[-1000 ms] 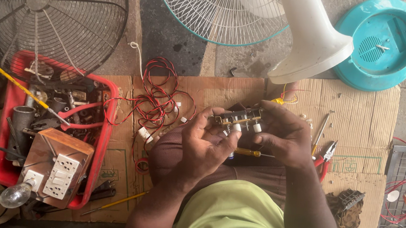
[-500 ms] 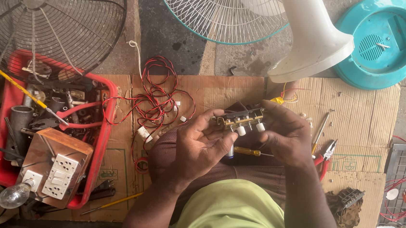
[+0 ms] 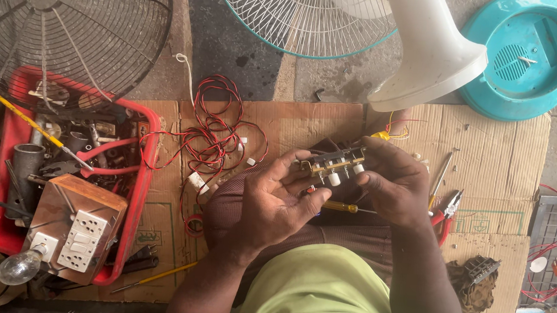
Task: The person sits on the floor and uses a screwdriver and pliers to adjust and tighten connections on a small electrical component. They repeatedly rotate the component, manipulate its internal parts, and test the movement of its switches.
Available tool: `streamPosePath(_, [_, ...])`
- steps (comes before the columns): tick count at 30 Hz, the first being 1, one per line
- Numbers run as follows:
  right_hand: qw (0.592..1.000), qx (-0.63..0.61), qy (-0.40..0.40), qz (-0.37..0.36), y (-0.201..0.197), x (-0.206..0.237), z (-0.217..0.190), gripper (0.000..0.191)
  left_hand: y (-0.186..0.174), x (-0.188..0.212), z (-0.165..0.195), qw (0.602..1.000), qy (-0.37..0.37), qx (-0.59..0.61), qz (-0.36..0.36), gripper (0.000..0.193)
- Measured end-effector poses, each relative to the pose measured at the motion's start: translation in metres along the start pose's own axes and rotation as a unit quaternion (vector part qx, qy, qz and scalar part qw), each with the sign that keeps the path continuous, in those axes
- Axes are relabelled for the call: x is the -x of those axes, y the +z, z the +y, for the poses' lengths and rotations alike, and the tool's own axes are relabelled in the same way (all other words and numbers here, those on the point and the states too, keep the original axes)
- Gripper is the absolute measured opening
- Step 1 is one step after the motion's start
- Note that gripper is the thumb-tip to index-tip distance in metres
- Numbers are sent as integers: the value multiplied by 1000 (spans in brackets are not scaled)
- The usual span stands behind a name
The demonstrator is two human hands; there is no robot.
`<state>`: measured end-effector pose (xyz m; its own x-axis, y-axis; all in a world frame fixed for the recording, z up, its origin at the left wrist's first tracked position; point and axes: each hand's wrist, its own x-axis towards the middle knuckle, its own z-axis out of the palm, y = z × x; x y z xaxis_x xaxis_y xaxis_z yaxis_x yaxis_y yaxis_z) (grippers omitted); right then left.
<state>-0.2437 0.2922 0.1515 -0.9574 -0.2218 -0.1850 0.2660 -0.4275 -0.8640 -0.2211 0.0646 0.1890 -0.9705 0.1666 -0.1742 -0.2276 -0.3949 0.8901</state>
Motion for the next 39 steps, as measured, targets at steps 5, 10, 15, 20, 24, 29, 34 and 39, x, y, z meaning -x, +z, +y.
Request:
streamPosePath(5, [988, 107, 98, 44, 1, 5, -5, 64, -8, 5, -15, 996, -65, 40, 35, 50])
streamPosePath(10, [964, 12, 256, 73, -1, 24, 12, 56, -22, 17, -41, 991, -117, 38, 52, 42])
streamPosePath(15, [952, 144, 256, 86, -27, 48, 21, 53, -14, 21, -68, 987, -139, 55, 57, 40])
streamPosePath(20, [965, 78, 240, 66, -49, 60, 16, 58, 2, 19, -72, 978, -166, 101, 71, 34])
streamPosePath(24, [963, 102, 235, 86, -48, 58, 16, 57, 10, 13, -66, 977, -175, 106, 65, 34])
streamPosePath(29, [960, 24, 254, 113, -44, 52, 12, 52, 13, 8, -63, 971, -207, 83, 88, 37])
streamPosePath(34, [947, 6, 281, 157, -38, 45, 13, 44, 15, 6, -67, 960, -228, 113, 119, 34])
streamPosePath(39, [941, 33, 287, 178, -35, 39, 9, 39, 18, 7, -67, 959, -227, 110, 129, 33])
